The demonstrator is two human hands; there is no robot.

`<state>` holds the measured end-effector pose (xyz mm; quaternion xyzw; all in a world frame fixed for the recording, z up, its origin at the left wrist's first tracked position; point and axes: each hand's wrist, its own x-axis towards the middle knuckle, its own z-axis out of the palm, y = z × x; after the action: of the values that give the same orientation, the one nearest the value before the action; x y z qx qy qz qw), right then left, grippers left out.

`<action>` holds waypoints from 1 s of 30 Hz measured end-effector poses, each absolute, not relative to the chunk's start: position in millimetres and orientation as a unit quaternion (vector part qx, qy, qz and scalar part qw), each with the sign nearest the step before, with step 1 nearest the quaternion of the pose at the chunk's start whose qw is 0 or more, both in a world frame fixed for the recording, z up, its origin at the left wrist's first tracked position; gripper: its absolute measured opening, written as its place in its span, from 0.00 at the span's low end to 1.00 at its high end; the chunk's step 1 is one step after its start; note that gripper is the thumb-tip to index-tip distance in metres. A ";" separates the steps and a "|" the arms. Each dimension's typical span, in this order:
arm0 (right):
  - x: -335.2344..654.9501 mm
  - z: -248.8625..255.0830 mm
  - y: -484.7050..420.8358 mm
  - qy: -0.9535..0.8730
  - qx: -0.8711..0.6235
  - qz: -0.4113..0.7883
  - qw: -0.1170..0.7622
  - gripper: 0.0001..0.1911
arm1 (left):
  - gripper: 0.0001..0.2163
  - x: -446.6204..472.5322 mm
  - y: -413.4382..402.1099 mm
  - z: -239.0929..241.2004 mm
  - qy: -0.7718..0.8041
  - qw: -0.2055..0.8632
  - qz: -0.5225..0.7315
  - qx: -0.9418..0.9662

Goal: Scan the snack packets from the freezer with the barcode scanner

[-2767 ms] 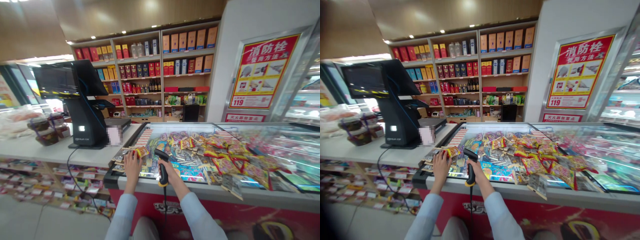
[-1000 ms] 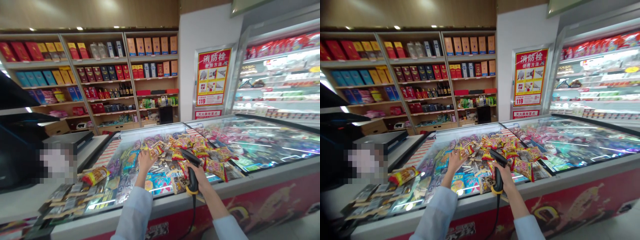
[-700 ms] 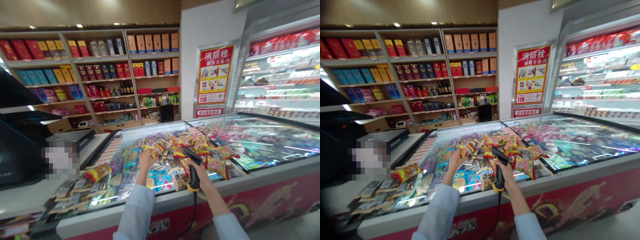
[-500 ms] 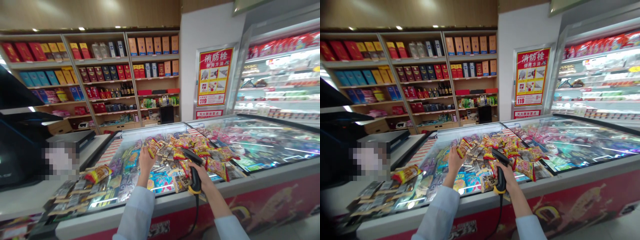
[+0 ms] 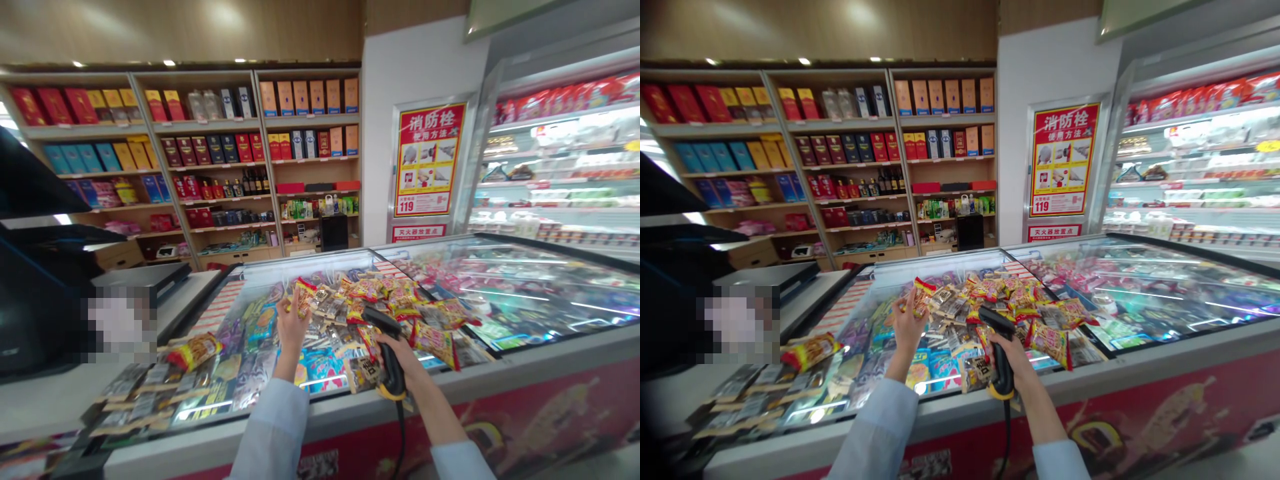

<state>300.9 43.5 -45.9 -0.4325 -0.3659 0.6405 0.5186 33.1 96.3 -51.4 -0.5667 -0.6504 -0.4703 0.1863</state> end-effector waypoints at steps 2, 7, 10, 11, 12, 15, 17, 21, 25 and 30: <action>301.0 -45.1 43.3 -0.367 -0.430 0.638 0.522 0.14 | 0.27 33.8 95.6 -50.0 -0.650 0.193 -0.474 -0.562; 301.9 -48.2 44.5 -0.412 -0.424 0.640 0.491 0.17 | 0.32 37.3 92.7 -44.4 -0.669 0.200 -0.488 -0.524; 302.6 -50.6 45.3 -0.428 -0.424 0.635 0.484 0.18 | 0.32 39.1 91.0 -41.4 -0.674 0.195 -0.490 -0.517; 302.8 -50.9 45.3 -0.429 -0.424 0.634 0.484 0.17 | 0.32 39.5 90.6 -40.6 -0.676 0.194 -0.490 -0.515; 303.0 -50.9 45.1 -0.430 -0.425 0.633 0.483 0.17 | 0.31 39.8 90.4 -39.9 -0.677 0.193 -0.491 -0.514; 303.2 -50.1 44.2 -0.439 -0.428 0.632 0.474 0.17 | 0.31 40.3 90.0 -38.6 -0.682 0.192 -0.493 -0.505; 303.0 -49.4 43.6 -0.447 -0.430 0.631 0.466 0.17 | 0.31 40.4 89.8 -38.3 -0.684 0.192 -0.495 -0.501; 301.9 -48.5 42.2 -0.450 -0.434 0.627 0.464 0.17 | 0.32 40.5 89.4 -38.9 -0.676 0.191 -0.501 -0.505; 301.4 -47.5 40.2 -0.438 -0.429 0.632 0.474 0.16 | 0.33 40.9 89.3 -39.5 -0.669 0.195 -0.507 -0.507; 301.7 -46.4 39.2 -0.425 -0.423 0.638 0.483 0.17 | 0.33 42.0 89.2 -39.0 -0.669 0.193 -0.509 -0.506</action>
<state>301.7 39.2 -46.4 -0.4232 -0.4247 0.6380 0.4833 42.0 89.2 -39.0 -0.5058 -0.6691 -0.5093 0.1925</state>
